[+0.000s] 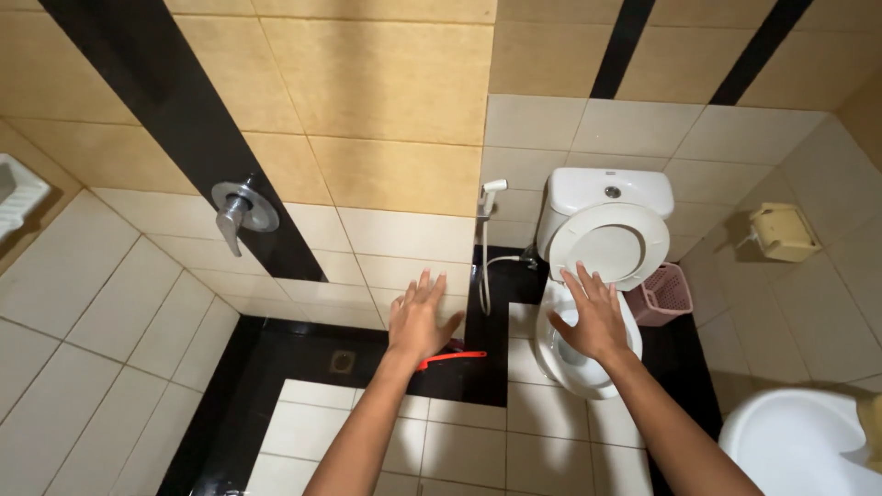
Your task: The person scrubs the inside of a toilet bowl using a red toilet brush. They move the brush around the rim and inside the bowl repeatedly.
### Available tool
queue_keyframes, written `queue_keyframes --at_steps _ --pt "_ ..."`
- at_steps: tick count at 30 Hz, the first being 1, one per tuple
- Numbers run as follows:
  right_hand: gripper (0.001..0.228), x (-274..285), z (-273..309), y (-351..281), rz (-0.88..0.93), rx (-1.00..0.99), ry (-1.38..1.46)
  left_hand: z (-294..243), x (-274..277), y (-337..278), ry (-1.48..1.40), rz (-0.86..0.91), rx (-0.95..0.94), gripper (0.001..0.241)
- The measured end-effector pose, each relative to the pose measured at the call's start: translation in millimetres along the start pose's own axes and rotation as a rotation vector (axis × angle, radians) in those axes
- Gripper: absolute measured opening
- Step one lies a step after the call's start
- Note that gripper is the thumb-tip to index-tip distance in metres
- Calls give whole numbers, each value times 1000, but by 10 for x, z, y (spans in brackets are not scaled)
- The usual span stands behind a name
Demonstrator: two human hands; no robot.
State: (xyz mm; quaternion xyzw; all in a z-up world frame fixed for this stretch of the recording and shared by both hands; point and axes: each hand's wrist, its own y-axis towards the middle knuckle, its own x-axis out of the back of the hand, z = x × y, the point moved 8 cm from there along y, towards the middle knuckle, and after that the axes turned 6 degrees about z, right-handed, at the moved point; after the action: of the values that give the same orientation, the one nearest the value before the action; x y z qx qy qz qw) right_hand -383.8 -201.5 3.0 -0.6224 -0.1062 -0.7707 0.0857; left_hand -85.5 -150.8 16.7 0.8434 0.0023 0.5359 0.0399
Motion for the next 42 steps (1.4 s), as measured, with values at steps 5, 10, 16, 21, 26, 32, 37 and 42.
queue_keyframes --at_steps 5,10,16,21,26,32,37,42 --pt "89 -92 -37 26 -5 3 -3 -46 -34 0 2 29 7 83" --pt "90 -168 -43 92 16 -9 19 2 -90 85 -5 27 3 82" --pt "89 -318 -20 228 28 -45 66 157 -186 204 32 103 -4 82" --pt "92 -615 -32 333 -13 -24 92 516 -522 370 -10 58 -56 85" --pt "88 -1181 -2 446 -7 -54 116 858 -922 464 26 157 -34 82" --pt "85 -2248 -53 624 40 -57 113 1605 -1997 572 51 87 -104 79" --pt "84 -3252 -147 708 92 -81 116 2128 -2934 613 -2 59 -137 76" --pt "87 -4373 -384 787 61 -9 111 2629 -3933 666 43 30 -175 73"
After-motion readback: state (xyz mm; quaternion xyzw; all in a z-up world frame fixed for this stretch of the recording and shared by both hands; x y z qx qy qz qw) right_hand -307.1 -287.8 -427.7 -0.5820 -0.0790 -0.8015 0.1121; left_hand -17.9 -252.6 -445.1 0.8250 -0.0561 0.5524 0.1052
